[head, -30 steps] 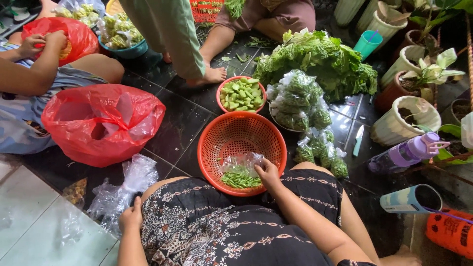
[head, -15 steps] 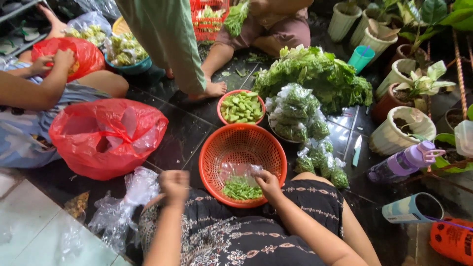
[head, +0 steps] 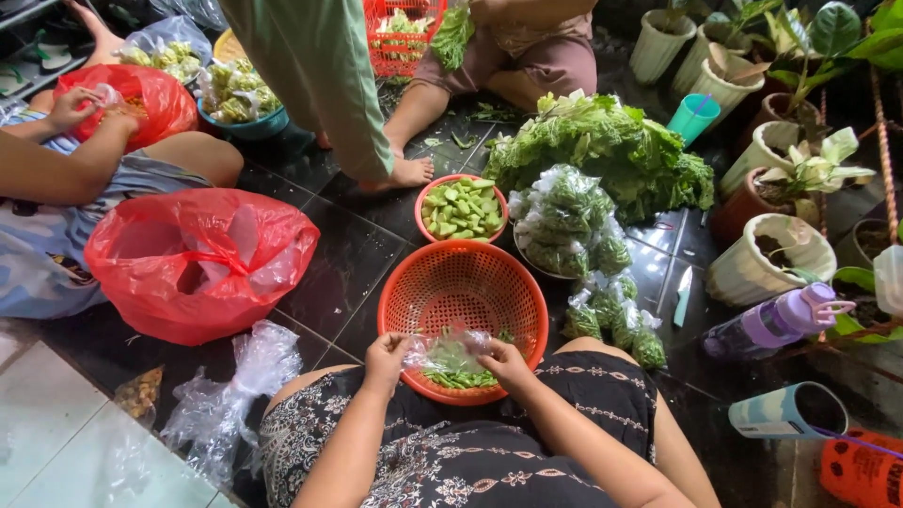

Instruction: A person is sitting on the floor sorting green beans and placing them into small plastic bags for packaging.

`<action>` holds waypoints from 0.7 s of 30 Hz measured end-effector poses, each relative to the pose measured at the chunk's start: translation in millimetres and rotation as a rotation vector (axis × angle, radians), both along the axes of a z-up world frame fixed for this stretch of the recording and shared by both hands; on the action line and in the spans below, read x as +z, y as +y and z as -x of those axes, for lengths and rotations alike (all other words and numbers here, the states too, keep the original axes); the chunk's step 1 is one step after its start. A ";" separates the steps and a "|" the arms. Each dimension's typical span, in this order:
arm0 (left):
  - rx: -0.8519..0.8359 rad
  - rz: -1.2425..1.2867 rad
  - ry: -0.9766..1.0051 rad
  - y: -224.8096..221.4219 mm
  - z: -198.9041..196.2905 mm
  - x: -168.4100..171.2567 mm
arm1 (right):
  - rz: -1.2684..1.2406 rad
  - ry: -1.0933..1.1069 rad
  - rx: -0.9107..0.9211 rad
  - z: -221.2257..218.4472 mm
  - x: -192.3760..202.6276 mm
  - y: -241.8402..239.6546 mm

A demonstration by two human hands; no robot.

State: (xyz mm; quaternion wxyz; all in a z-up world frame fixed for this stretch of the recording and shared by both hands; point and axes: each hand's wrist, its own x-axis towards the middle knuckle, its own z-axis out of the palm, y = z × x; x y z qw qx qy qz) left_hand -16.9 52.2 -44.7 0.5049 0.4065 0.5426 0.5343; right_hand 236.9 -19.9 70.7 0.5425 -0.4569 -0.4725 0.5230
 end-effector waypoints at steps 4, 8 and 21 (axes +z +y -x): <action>0.024 -0.078 0.185 -7.5 -7.0 8.1 | 0.006 -0.055 -0.071 -19.3 -65.9 16.7; 0.052 -0.127 0.329 -5.7 -8.5 6.7 | 0.081 -0.005 -0.128 -19.6 -40.1 13.0; 0.206 -0.038 0.180 -18.3 -9.7 43.6 | 0.174 0.313 0.073 -17.8 -18.9 3.6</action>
